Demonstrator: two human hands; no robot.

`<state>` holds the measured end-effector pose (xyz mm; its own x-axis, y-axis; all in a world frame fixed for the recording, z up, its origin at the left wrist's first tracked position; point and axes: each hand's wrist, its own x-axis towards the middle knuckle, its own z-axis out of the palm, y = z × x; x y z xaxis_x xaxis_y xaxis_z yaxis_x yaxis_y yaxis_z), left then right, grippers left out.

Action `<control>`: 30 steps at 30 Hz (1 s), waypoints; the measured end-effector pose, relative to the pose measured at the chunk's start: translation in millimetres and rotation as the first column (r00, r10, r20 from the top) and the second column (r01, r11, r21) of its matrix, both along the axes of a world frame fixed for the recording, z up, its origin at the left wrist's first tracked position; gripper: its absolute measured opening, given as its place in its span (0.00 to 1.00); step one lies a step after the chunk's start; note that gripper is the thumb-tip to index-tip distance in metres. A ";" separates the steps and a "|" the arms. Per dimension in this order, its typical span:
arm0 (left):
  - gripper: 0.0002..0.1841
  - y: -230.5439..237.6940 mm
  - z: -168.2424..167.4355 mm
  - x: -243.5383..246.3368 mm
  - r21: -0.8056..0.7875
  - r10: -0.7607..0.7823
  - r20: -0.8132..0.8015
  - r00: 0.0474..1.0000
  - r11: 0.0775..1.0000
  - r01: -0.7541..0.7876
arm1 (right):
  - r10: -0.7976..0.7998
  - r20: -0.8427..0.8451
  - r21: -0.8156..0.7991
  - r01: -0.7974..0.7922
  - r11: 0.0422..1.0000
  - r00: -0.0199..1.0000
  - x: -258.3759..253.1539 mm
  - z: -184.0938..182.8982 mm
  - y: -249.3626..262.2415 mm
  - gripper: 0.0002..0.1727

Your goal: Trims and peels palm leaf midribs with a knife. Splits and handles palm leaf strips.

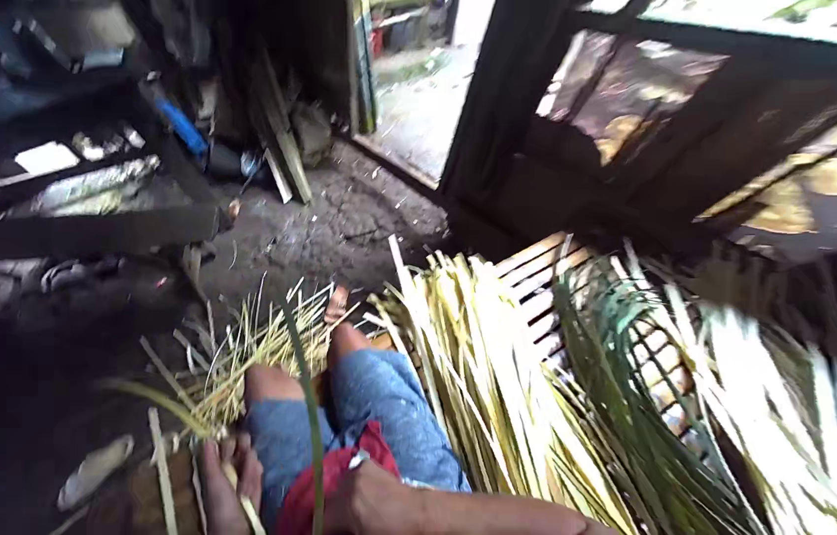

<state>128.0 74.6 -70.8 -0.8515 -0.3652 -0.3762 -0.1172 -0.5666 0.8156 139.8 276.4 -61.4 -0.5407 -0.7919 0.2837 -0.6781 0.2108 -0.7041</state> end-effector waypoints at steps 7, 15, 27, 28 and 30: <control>0.23 -99.0 -3.4 66.6 -0.595 -0.320 0.542 0.777 0.506 0.624 | -0.563 0.345 0.357 0.450 0.819 0.751 -101.5 20.5 23.2 0.18; 0.12 -164.8 -36.0 184.0 -0.188 -0.490 0.843 0.223 0.121 0.975 | -0.101 0.726 -0.169 0.319 0.933 0.680 -132.7 19.6 51.5 0.15; 0.38 -12.6 27.8 -31.2 -0.280 -0.775 -0.385 0.501 0.616 0.737 | 0.530 0.735 -0.447 -0.285 0.848 0.424 -89.6 29.9 14.5 0.11; 0.30 -5.8 30.8 -42.9 -0.308 -0.785 -0.465 0.409 0.577 0.757 | 0.540 0.732 -0.456 -0.290 0.842 0.417 -89.3 26.6 19.7 0.13; 0.15 -0.9 30.1 -56.6 -0.321 -0.732 -0.526 0.434 0.643 0.695 | 0.427 0.787 -0.371 -0.212 0.904 0.444 -85.7 17.2 39.4 0.18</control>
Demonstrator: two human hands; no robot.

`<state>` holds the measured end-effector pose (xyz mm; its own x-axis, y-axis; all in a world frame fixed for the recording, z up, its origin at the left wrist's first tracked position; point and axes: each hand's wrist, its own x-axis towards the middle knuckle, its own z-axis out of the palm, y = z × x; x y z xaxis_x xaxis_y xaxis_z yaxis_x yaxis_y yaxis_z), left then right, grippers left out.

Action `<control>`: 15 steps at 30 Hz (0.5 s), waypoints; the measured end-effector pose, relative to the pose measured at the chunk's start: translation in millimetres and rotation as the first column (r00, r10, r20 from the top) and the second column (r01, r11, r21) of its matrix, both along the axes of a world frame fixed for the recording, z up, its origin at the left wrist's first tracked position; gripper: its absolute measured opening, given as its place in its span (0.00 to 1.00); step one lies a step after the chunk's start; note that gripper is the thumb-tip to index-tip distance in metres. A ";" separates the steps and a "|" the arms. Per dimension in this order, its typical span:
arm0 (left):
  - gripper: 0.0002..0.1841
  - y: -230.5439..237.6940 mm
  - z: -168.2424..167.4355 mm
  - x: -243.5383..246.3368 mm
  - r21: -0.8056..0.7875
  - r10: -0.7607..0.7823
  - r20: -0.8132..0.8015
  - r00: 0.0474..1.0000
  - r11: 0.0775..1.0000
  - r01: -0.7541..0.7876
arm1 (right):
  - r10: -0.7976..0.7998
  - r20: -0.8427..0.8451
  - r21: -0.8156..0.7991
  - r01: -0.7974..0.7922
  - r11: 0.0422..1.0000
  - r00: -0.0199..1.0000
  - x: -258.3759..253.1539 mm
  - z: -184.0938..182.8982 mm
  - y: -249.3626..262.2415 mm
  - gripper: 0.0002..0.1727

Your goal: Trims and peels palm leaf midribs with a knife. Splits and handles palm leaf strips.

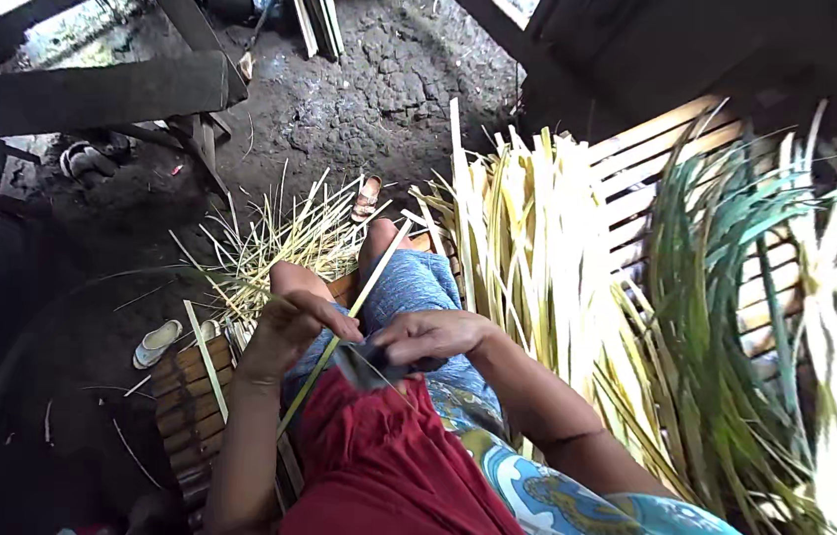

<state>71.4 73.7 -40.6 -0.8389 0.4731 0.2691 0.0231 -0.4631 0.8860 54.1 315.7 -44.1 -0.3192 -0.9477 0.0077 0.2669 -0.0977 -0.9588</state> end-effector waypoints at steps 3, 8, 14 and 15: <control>0.09 -4.0 -4.7 1.2 -0.040 0.384 0.192 0.903 0.923 -0.384 | -0.114 -0.288 0.422 0.233 0.876 0.951 9.9 -25.6 34.0 0.27; 0.18 -4.4 -13.1 19.1 -0.247 0.731 0.168 0.662 0.681 -0.689 | -0.015 -0.516 0.682 0.421 0.597 0.857 24.9 -51.6 35.9 0.21; 0.21 -0.9 -13.7 44.1 -0.299 0.834 0.062 0.548 0.539 -0.787 | -0.481 -0.530 0.179 0.646 0.742 0.698 9.2 -20.3 -13.6 0.15; 0.21 0.1 -13.5 49.5 -0.317 0.850 0.042 0.524 0.509 -0.800 | -0.506 -0.499 0.141 0.642 0.753 0.703 8.9 -19.9 -20.6 0.12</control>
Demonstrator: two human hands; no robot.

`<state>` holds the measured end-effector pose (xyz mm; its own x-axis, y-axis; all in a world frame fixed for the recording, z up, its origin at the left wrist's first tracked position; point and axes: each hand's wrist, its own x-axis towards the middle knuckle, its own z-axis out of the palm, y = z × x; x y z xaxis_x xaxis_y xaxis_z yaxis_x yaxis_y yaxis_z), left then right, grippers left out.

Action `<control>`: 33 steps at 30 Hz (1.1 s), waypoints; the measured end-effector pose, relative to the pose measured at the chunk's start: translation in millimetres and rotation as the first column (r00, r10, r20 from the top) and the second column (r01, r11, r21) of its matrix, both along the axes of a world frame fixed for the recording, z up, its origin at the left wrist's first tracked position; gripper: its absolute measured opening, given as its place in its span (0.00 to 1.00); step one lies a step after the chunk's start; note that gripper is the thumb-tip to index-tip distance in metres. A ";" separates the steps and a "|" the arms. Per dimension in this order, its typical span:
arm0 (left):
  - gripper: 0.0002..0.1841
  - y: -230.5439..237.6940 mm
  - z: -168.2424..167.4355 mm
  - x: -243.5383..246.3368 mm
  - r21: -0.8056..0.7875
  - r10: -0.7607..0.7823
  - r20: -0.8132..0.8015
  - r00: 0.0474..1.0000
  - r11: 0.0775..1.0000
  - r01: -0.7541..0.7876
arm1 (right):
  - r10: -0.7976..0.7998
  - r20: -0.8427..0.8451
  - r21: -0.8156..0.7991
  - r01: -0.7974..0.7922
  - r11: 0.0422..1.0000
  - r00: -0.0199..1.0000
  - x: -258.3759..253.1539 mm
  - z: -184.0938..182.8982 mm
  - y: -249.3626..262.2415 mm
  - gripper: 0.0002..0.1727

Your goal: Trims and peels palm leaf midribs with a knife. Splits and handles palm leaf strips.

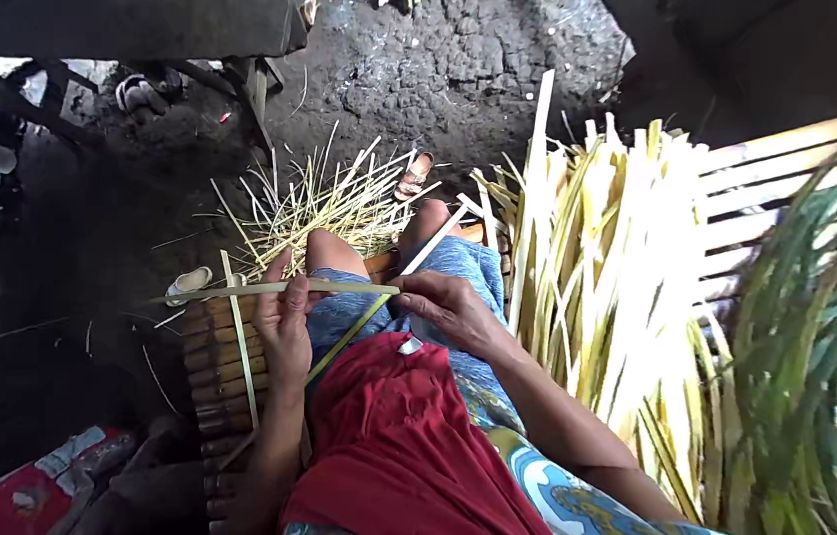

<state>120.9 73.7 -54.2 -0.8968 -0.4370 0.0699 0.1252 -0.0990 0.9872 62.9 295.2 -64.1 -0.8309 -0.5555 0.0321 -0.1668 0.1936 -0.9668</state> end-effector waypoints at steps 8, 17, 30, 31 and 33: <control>0.15 25.8 27.1 64.5 -0.132 -0.633 0.243 0.735 0.729 0.672 | 0.016 0.085 0.013 -0.017 1.000 0.996 11.3 -34.0 0.1 0.10; 0.16 36.8 7.2 31.1 -0.331 -0.389 0.591 0.706 0.682 0.653 | 0.008 -0.035 0.081 -0.005 0.997 0.999 24.3 -25.8 11.9 0.12; 0.13 32.2 3.4 26.0 -0.255 -0.280 0.794 0.539 0.652 0.714 | 0.142 -0.250 0.278 -0.069 0.958 0.958 22.6 -35.4 -2.2 0.06; 0.13 33.1 0.7 24.7 -0.204 -0.306 0.788 0.535 0.689 0.695 | 0.105 -0.274 0.293 -0.021 0.956 0.956 23.5 -36.6 -4.7 0.05; 0.16 35.0 -7.9 25.1 -0.048 -0.397 0.741 0.541 0.773 0.633 | 0.041 -0.370 0.319 0.086 0.944 0.928 23.5 -42.5 -10.5 0.04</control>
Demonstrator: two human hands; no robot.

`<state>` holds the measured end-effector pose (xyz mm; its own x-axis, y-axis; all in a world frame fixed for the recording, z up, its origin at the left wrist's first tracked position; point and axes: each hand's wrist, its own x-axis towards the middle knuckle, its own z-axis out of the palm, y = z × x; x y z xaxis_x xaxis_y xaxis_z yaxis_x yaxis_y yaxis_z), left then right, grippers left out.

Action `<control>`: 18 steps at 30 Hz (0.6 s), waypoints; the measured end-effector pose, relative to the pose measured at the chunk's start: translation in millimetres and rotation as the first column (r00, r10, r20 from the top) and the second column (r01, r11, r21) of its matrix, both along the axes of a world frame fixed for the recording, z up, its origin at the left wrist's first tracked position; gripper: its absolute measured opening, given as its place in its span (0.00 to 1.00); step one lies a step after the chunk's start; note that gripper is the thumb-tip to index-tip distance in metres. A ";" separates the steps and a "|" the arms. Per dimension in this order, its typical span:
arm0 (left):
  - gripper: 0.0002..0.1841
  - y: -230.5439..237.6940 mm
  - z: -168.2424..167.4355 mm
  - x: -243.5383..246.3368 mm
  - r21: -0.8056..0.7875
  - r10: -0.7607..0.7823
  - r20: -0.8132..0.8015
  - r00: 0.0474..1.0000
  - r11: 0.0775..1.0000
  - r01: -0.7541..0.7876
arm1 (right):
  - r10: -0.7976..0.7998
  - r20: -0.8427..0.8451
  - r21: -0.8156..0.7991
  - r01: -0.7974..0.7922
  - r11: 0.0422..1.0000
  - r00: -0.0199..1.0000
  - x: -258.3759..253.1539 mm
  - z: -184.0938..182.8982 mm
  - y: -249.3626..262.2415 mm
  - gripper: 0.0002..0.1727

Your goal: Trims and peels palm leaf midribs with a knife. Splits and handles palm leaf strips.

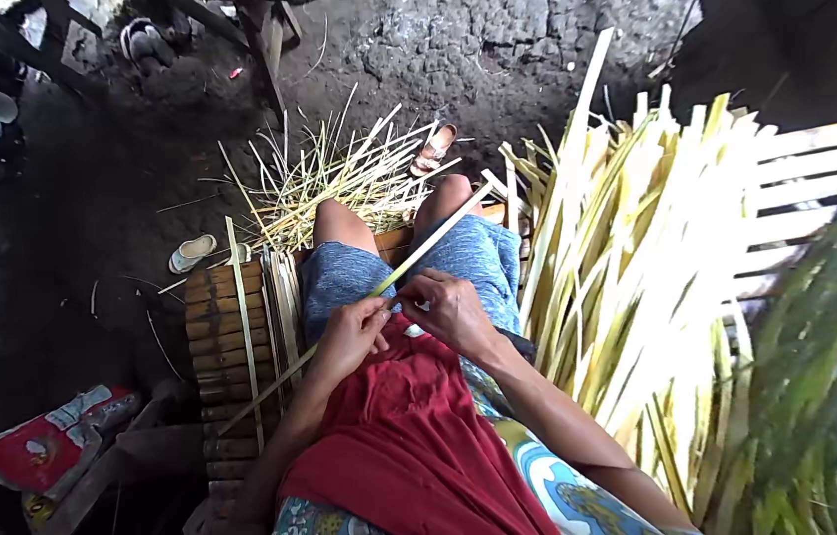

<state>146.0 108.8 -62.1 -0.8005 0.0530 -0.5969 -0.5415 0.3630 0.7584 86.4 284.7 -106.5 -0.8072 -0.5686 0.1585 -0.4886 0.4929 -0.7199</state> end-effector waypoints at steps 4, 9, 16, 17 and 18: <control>0.21 8.4 -12.7 2.0 0.169 0.129 0.003 0.992 0.977 -0.127 | -0.104 -0.239 0.089 0.129 0.988 0.965 -0.7 -15.2 -22.0 0.06; 0.22 5.8 -16.9 6.8 0.054 0.198 -0.200 0.960 0.980 -0.190 | -0.120 -0.258 0.092 0.148 0.985 0.959 18.0 -13.7 -39.2 0.10; 0.20 -14.7 -23.8 11.8 0.069 0.246 -0.321 0.914 0.969 -0.237 | 0.068 0.114 -0.053 -0.062 0.997 0.991 12.3 -3.2 -25.3 0.24; 0.19 -18.0 -22.5 14.2 0.071 0.238 -0.383 0.892 0.971 -0.229 | 0.072 0.243 -0.118 -0.044 0.992 0.967 7.4 4.9 -19.0 0.23; 0.18 -19.3 -21.4 16.8 0.052 0.210 -0.464 0.861 0.976 -0.210 | 0.083 0.361 -0.180 -0.018 0.983 0.929 4.3 10.6 -13.8 0.22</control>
<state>162.7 89.4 -83.4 -0.9770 -0.1474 -0.1538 -0.1904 0.2803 0.9408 90.8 270.9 -95.9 -0.7984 -0.6005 -0.0436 -0.1965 0.3284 -0.9239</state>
